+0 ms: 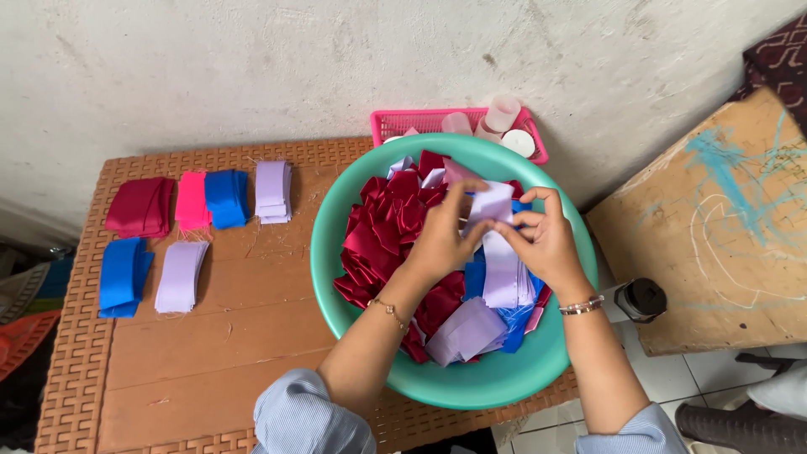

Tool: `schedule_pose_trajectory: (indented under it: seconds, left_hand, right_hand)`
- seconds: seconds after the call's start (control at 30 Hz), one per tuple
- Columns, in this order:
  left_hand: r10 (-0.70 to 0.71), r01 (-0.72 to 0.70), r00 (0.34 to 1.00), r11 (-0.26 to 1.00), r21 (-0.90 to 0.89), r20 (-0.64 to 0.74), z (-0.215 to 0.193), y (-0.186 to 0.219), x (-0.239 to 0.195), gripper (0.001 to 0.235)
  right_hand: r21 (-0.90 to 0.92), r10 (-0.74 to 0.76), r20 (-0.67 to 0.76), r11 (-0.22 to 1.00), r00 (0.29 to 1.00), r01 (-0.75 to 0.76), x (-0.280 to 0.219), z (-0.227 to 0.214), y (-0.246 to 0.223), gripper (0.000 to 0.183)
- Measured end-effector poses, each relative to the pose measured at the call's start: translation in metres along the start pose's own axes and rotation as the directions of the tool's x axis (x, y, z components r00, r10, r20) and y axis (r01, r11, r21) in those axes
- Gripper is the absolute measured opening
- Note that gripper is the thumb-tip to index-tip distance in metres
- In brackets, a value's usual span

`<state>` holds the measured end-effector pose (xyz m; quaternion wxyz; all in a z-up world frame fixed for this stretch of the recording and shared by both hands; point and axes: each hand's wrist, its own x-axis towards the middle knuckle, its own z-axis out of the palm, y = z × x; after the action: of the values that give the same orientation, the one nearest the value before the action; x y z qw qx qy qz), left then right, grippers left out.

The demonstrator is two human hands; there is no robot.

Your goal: Sorting small rectangular fabric scraps by color from a large bowl into organized piles on a table.

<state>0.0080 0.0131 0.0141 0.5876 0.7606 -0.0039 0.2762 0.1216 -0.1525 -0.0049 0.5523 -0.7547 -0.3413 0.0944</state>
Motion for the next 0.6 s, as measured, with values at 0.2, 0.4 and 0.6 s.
schedule_pose_trajectory:
  seconds: [0.2,0.4,0.6]
  left_hand:
    - [-0.003,0.002,0.999,1.000,-0.008,-0.048,-0.006,-0.007,0.002,0.055]
    - [-0.012,0.012,1.000,1.000,-0.006,0.016,0.004,-0.011,-0.001,0.056]
    - [-0.077,0.055,0.964,0.994,-0.095,-0.253,0.006,-0.029,0.004,0.062]
  right_hand:
    - [0.114,-0.157,-0.030,0.981,0.987,0.159,0.003,-0.002,0.003,0.031]
    - [-0.193,-0.241,-0.024,0.954,0.970,0.232,0.004,0.004,0.006,0.027]
    - [-0.479,-0.165,0.094,0.857,0.982,0.190,0.002,-0.001,-0.043,0.014]
